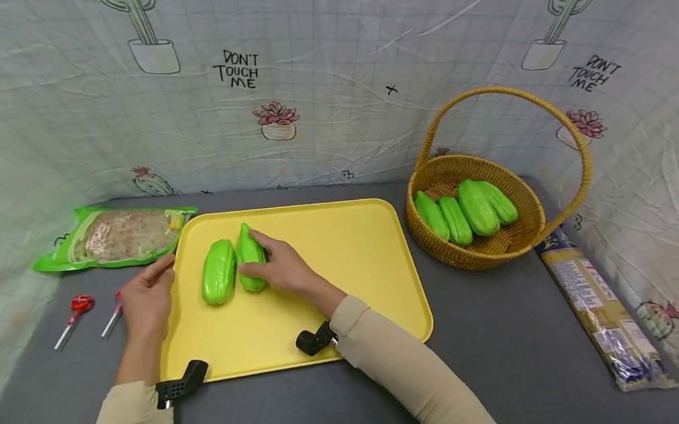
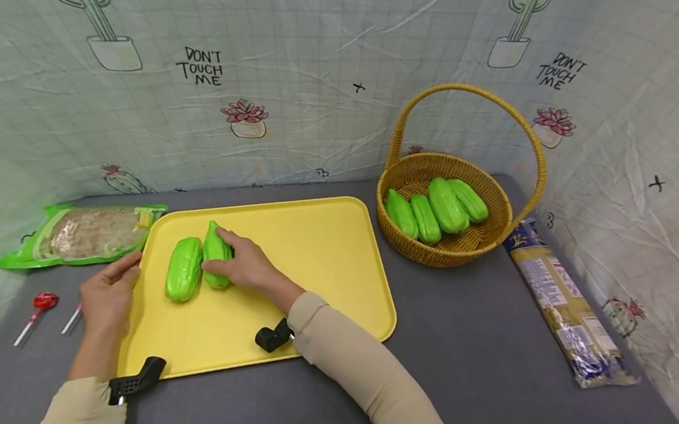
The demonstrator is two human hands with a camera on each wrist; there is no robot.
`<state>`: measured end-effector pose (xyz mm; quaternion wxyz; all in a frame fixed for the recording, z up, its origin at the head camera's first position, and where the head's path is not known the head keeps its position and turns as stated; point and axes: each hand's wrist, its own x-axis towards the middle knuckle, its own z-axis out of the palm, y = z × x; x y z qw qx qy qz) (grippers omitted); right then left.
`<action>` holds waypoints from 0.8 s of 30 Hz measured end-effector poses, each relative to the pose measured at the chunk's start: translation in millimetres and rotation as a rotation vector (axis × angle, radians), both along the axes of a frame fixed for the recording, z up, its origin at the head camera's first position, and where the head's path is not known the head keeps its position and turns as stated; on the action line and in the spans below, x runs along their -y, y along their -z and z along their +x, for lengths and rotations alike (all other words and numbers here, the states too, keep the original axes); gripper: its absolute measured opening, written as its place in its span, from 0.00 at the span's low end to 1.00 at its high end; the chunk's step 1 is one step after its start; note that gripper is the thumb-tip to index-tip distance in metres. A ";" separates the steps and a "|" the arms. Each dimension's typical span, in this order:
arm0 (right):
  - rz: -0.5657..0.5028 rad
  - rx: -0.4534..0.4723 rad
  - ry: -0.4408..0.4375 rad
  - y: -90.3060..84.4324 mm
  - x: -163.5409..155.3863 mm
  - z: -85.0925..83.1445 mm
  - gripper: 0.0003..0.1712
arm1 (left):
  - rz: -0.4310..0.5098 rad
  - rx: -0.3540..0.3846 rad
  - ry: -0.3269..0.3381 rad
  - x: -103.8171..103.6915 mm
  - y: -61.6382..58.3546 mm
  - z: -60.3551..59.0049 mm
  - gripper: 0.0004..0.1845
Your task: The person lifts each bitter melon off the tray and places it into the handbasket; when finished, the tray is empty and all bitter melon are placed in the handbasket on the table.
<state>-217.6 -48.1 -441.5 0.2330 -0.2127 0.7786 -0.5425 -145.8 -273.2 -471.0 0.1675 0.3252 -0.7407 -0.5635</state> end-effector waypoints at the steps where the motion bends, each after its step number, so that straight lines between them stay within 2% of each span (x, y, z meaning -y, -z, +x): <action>1: -0.005 0.001 -0.001 0.1 -0.2 -0.2 0.45 | 0.000 0.002 0.004 0.2 0.0 0.3 0.20; 10: -0.013 0.004 -0.012 -0.2 -4.2 -0.8 0.45 | 0.006 0.012 0.019 0.3 -1.3 1.8 0.20; 16: -0.036 0.048 -0.009 -1.5 -11.6 -1.0 0.45 | -0.004 0.015 0.019 -0.2 -2.1 1.0 0.20; 24: -0.109 0.083 -0.023 -9.9 -28.0 -1.8 0.44 | 0.007 0.015 0.017 0.8 -0.9 0.4 0.20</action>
